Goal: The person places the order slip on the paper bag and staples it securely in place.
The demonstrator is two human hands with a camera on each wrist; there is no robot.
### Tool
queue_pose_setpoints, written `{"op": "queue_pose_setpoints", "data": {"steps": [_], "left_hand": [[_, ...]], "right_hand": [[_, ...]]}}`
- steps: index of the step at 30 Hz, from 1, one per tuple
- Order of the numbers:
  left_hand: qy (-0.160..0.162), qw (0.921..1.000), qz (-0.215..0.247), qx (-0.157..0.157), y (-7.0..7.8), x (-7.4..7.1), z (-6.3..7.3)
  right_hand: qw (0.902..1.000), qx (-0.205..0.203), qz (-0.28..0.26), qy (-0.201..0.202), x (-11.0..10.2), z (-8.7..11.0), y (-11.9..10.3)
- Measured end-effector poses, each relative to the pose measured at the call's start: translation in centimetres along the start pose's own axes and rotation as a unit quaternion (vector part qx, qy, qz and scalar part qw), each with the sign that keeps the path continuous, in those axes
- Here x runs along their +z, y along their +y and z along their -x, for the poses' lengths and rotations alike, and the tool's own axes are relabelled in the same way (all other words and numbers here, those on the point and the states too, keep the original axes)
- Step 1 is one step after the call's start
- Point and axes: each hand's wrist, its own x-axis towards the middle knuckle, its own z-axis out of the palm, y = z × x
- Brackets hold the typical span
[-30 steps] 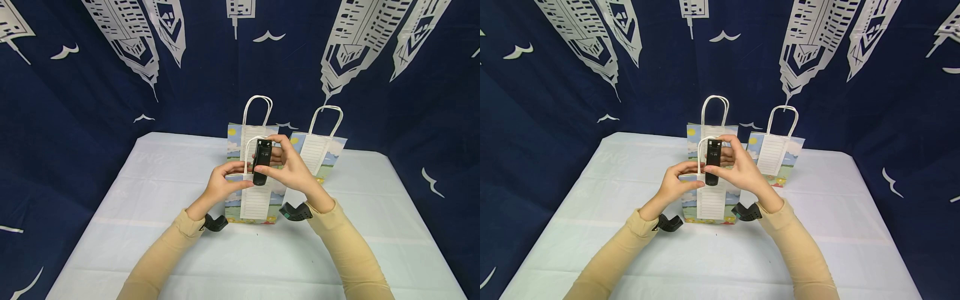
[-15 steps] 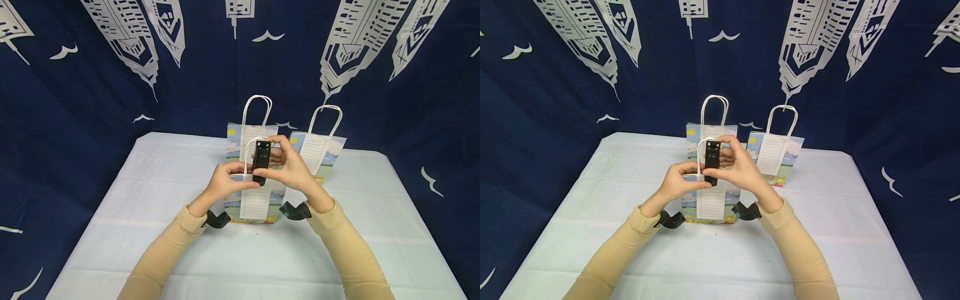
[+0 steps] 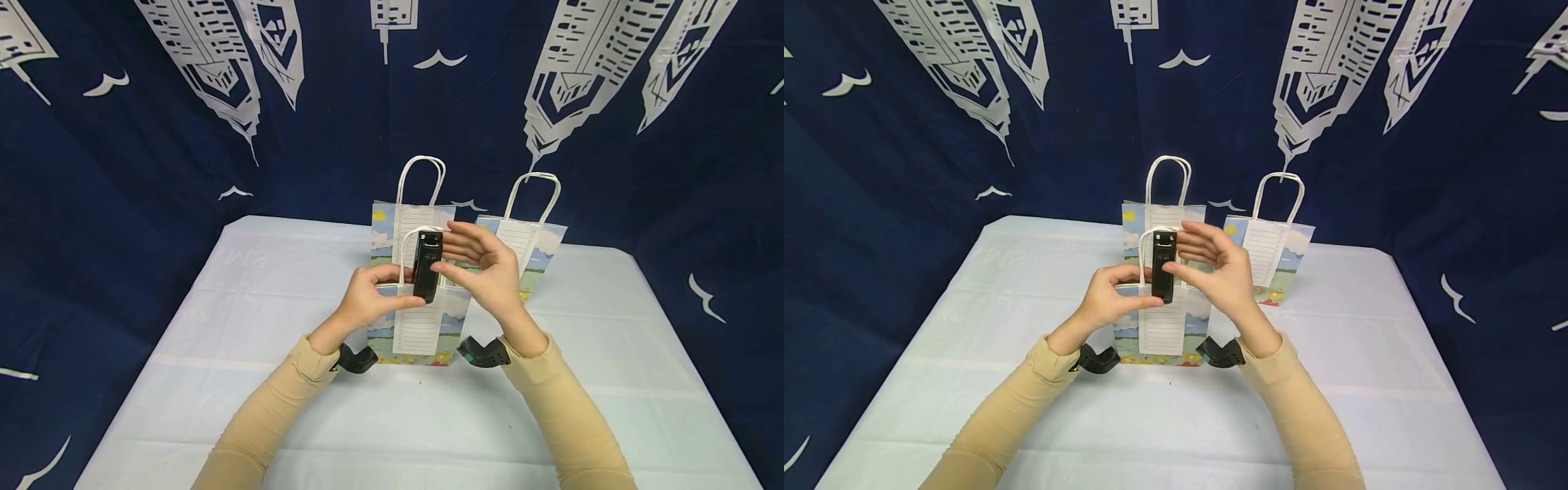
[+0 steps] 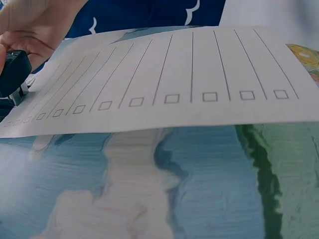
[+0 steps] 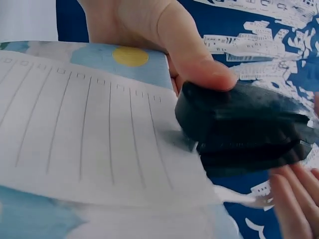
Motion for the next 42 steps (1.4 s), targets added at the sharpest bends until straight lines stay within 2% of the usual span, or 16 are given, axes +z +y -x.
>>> {"op": "queue_pose_setpoints", "data": {"steps": [3,5,6,8,11,14,16,19,26,32,38,42], "left_hand": [[0.002,1.0000,-0.005,-0.005,1.1,0.0,0.0],[0.004,0.9999,-0.007,-0.009,1.3,0.1,0.0],[0.005,0.9999,-0.005,-0.007,0.7,0.1,0.0],[0.007,1.0000,-0.001,-0.001,-0.3,0.1,0.0],[0.007,1.0000,0.003,0.006,-1.1,0.1,0.1],[0.006,1.0000,-0.001,0.006,-1.2,0.0,0.1],[0.005,1.0000,-0.004,0.001,-1.1,0.0,0.1],[0.002,0.9999,-0.010,-0.005,-0.8,0.0,0.1],[-0.006,0.9994,-0.028,0.020,2.2,-0.1,-0.1],[-0.008,0.9991,-0.031,0.028,2.5,-0.1,-0.2],[0.000,0.9990,-0.026,0.037,2.3,0.0,-0.1],[0.007,0.9989,-0.019,0.042,2.2,0.1,-0.1]], "right_hand": [[0.9975,-0.033,-0.043,0.046,-0.3,0.1,0.4],[0.9978,-0.023,-0.033,0.052,-0.6,0.3,0.6],[0.9987,-0.006,-0.020,0.047,-0.7,0.4,0.7],[0.9986,0.039,0.032,0.017,-0.9,0.8,0.9],[0.9868,0.110,0.104,-0.056,-1.1,1.5,1.2],[0.9714,0.145,0.149,-0.114,-1.1,2.0,1.6],[0.9660,0.154,0.158,-0.135,-1.1,2.3,1.7],[0.9633,0.155,0.162,-0.148,-1.1,2.4,1.8],[0.9693,0.149,0.110,-0.161,-1.3,2.5,2.2],[0.9744,0.122,0.115,-0.151,-1.0,2.7,2.5],[0.9781,0.076,0.132,-0.142,-0.1,2.2,0.5],[0.9807,0.065,0.131,-0.130,0.2,2.1,-0.2]]}}
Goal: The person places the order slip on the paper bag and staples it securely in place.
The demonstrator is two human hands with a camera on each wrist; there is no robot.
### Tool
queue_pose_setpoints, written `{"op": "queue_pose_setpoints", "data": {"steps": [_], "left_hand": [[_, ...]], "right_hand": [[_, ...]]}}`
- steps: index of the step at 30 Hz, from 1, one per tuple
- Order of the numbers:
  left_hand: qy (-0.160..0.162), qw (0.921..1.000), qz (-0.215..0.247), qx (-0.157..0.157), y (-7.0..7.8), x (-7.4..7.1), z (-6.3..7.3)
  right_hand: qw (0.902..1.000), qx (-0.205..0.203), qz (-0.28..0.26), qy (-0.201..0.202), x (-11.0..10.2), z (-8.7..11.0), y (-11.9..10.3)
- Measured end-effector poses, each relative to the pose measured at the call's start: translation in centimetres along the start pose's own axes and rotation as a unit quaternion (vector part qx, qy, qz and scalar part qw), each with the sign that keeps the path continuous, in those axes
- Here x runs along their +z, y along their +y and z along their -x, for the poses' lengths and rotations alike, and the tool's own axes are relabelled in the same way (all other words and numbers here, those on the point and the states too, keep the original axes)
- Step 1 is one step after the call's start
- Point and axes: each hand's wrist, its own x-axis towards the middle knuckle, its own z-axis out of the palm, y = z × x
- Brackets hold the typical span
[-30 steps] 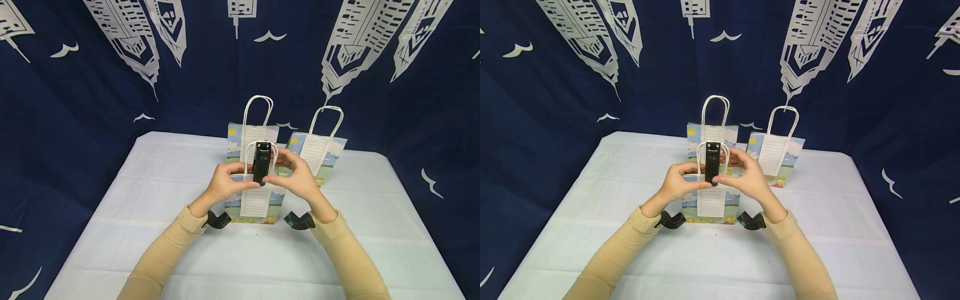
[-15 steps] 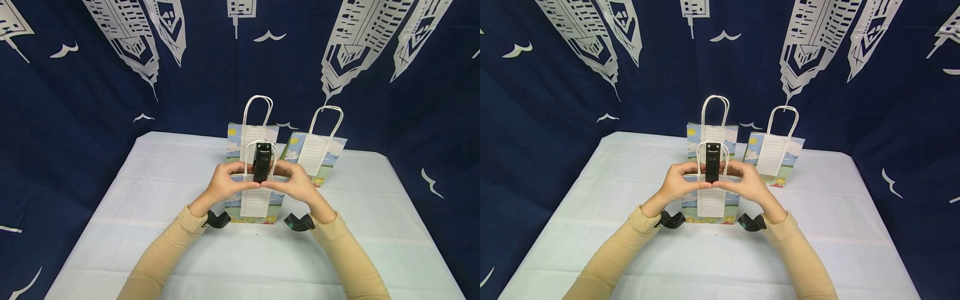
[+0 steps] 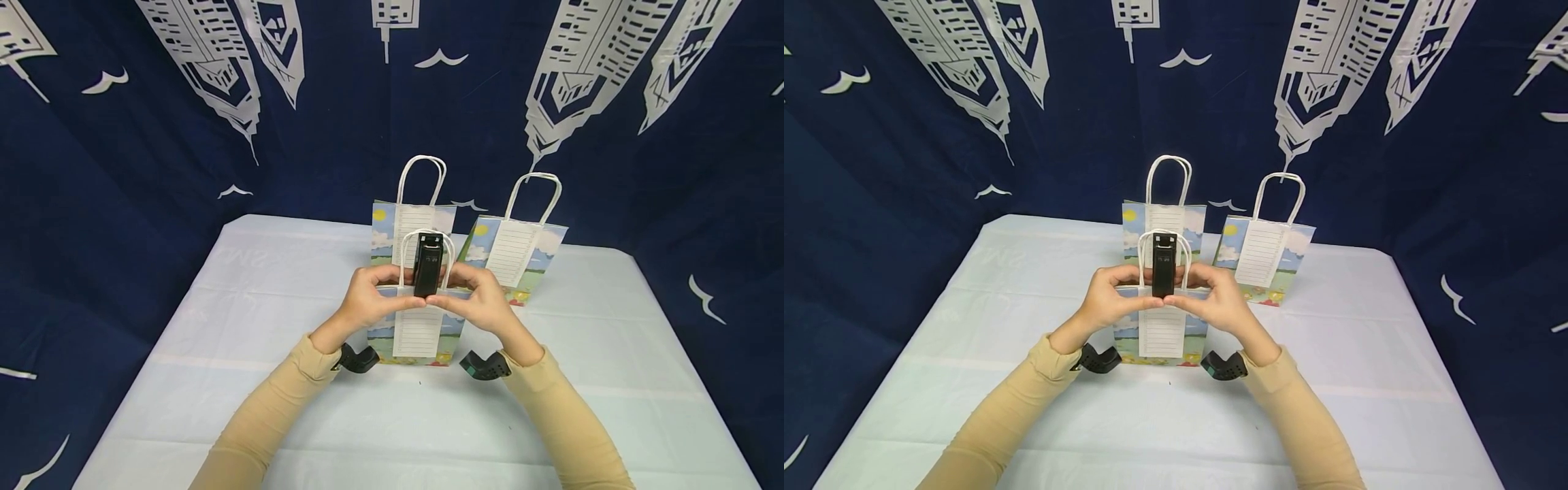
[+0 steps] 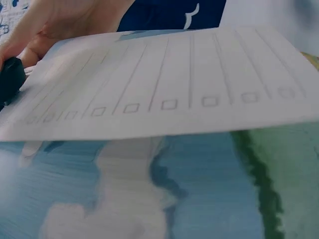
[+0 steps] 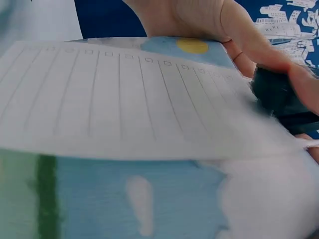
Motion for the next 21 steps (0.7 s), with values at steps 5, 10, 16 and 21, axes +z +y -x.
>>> {"op": "queue_pose_setpoints", "data": {"steps": [5,10,16,21], "left_hand": [[0.010,0.9999,0.013,-0.001,-0.3,0.1,0.1],[0.006,0.9997,0.024,-0.001,-1.3,0.1,0.2],[-0.005,0.9994,0.031,-0.012,-3.3,0.1,0.5],[-0.005,0.9992,0.037,-0.015,-3.3,0.1,0.6]], "right_hand": [[0.9999,0.000,-0.010,0.010,0.2,0.0,0.1],[0.9996,0.012,-0.024,0.001,0.1,0.3,2.1],[0.9979,0.040,-0.047,-0.021,-0.3,0.6,3.2],[0.9970,0.048,-0.056,-0.026,-0.5,0.8,3.2]]}}
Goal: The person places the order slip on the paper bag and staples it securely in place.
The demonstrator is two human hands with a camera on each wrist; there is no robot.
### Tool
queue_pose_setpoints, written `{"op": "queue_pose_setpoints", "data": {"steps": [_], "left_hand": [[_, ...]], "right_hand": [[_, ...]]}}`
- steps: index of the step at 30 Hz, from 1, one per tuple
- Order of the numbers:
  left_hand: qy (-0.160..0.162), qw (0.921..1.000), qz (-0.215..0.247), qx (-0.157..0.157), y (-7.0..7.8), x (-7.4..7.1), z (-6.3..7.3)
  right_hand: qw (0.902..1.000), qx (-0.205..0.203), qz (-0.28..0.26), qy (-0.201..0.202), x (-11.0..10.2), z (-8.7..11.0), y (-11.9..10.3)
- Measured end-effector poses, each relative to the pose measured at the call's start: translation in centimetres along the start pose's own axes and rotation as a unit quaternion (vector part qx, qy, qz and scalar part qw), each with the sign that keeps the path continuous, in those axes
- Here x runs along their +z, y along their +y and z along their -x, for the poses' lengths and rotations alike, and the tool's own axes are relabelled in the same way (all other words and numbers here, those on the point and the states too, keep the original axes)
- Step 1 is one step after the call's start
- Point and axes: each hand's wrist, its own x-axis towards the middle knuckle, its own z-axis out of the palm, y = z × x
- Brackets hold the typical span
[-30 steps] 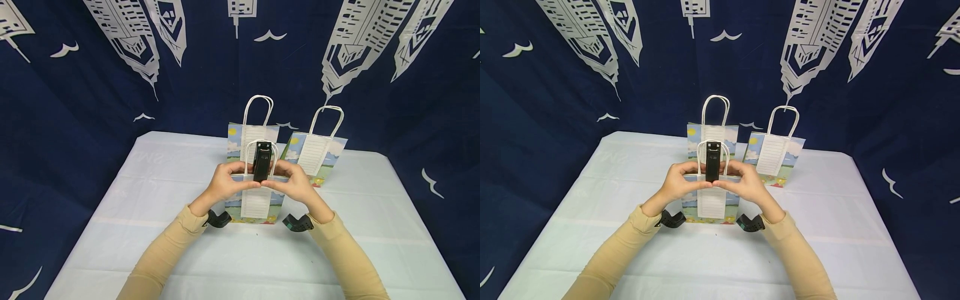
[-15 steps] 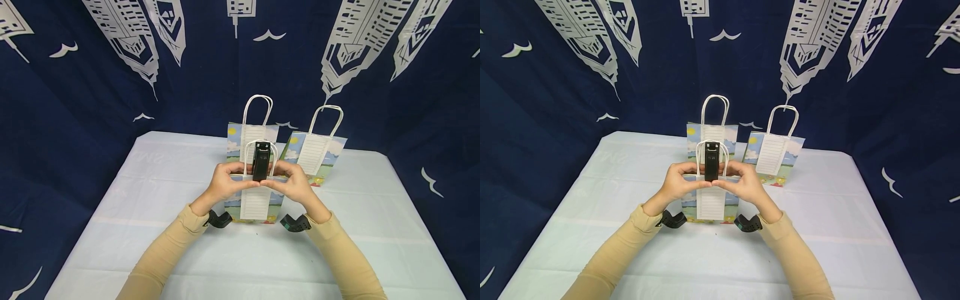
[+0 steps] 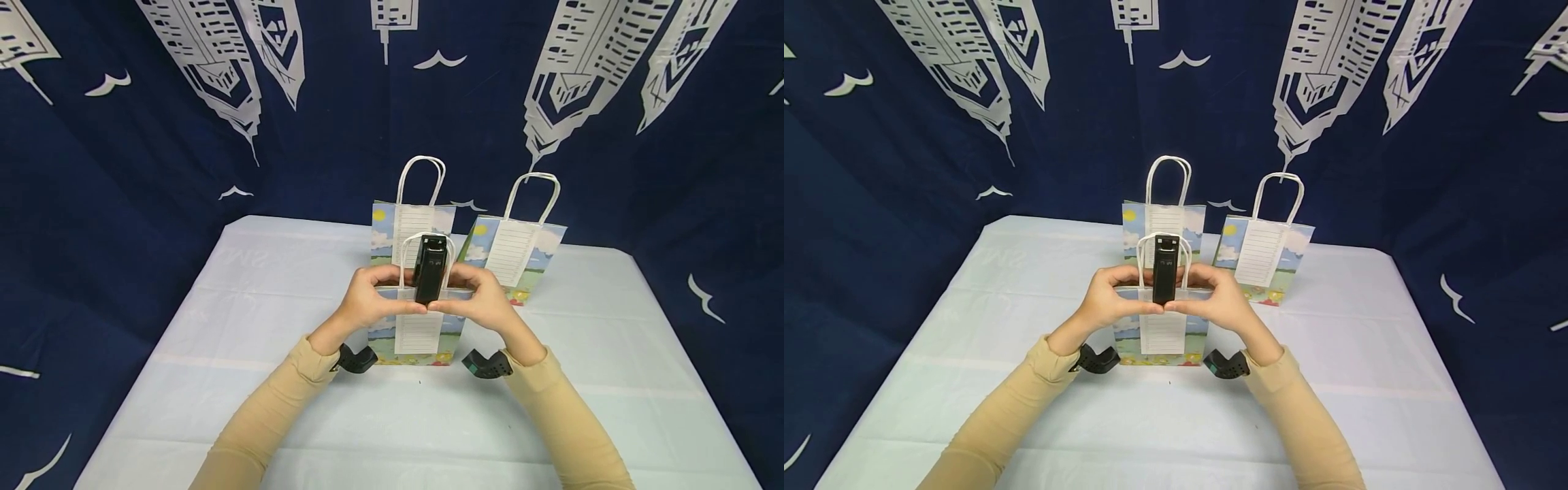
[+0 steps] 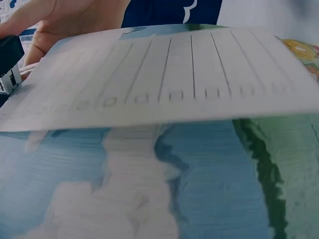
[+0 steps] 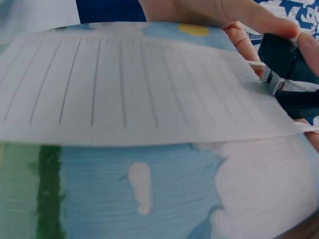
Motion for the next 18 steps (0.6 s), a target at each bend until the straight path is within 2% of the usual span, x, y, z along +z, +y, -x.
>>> {"op": "queue_pose_setpoints", "data": {"steps": [3,11,18], "left_hand": [[0.000,1.0000,-0.004,-0.008,0.3,0.0,0.0],[-0.001,0.9991,-0.016,-0.039,1.2,-0.1,-0.1],[-0.004,0.9997,-0.017,-0.019,4.3,-0.1,-0.6]], "right_hand": [[1.0000,-0.003,-0.002,0.000,0.0,0.0,-0.1],[0.9979,-0.050,-0.041,-0.002,0.0,-0.3,-0.3],[0.9967,-0.061,-0.054,0.007,-0.1,-0.7,-0.7]]}}
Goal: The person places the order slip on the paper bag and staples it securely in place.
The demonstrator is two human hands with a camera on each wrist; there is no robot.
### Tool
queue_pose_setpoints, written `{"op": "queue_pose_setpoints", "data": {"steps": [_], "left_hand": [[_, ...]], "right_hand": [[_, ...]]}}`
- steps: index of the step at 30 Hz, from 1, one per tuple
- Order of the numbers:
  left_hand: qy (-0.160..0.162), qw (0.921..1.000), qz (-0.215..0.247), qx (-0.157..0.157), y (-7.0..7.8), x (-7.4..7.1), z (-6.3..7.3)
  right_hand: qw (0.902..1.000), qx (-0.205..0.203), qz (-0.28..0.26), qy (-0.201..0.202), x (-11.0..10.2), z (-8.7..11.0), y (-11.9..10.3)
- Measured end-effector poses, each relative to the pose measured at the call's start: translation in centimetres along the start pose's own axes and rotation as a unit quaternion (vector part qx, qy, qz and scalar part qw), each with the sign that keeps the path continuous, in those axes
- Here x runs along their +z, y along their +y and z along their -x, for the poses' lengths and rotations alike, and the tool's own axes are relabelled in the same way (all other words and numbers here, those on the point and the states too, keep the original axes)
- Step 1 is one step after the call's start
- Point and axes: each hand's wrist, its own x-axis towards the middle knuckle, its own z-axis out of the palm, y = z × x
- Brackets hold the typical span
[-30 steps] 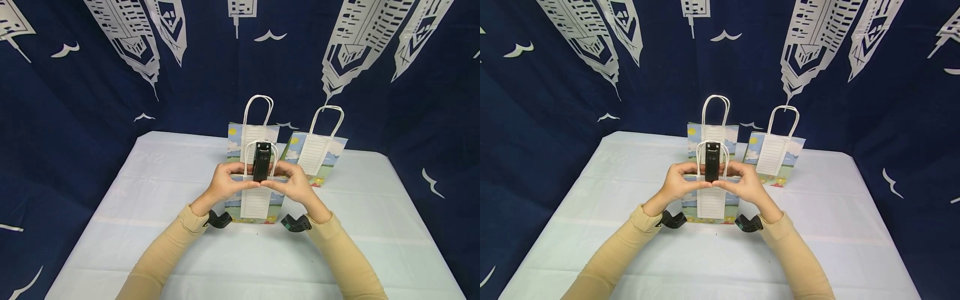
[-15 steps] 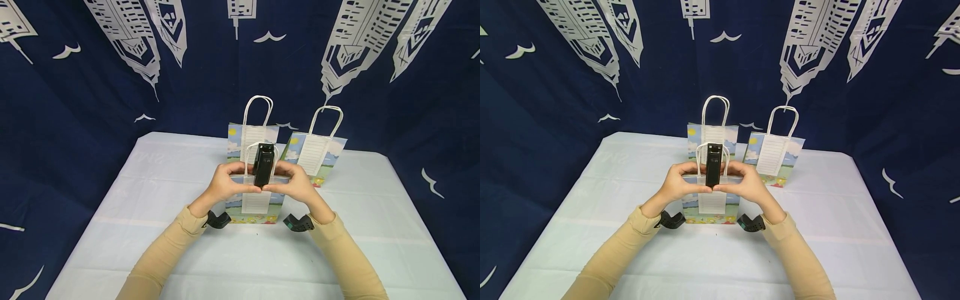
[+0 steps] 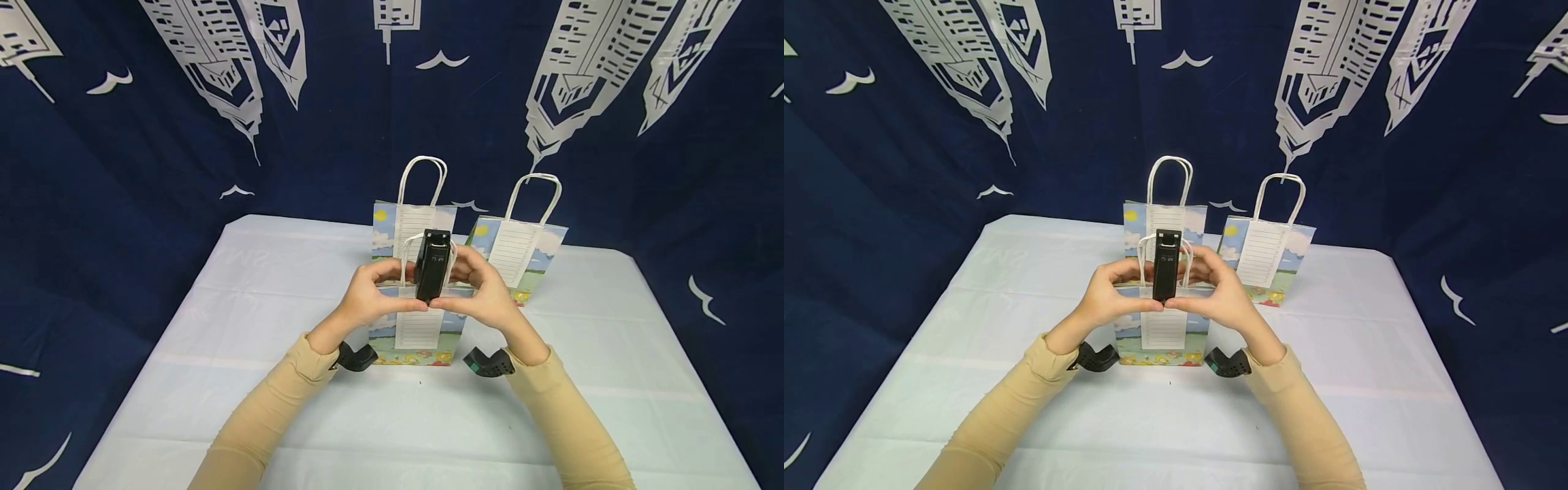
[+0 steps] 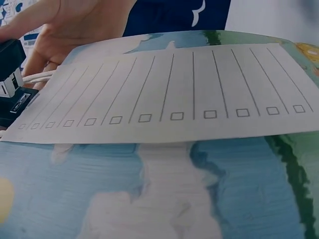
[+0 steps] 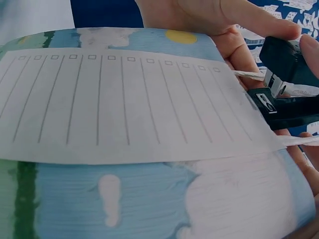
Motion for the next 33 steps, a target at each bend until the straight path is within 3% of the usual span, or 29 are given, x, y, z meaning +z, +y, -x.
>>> {"op": "queue_pose_setpoints", "data": {"steps": [7,14,24,27,33], "left_hand": [[-0.006,0.9999,0.008,0.006,0.1,-0.1,-0.3],[-0.001,0.9993,0.034,0.014,-2.4,-0.3,-0.7],[0.006,0.9975,0.071,0.003,-2.4,-0.6,-0.9],[0.005,0.9969,0.079,0.000,-2.5,-0.6,-1.0],[-0.005,0.9979,0.065,0.002,-2.5,-0.5,-0.9]], "right_hand": [[0.9997,-0.023,0.005,-0.003,-0.1,-0.3,-0.4],[0.9991,-0.037,0.012,-0.014,-0.1,-0.9,-0.8],[0.9969,-0.051,0.042,-0.043,-0.3,-1.8,-1.5],[0.9979,-0.054,0.029,-0.019,0.0,-2.1,-1.8],[0.9938,-0.081,-0.027,0.071,0.5,-2.8,-2.2]]}}
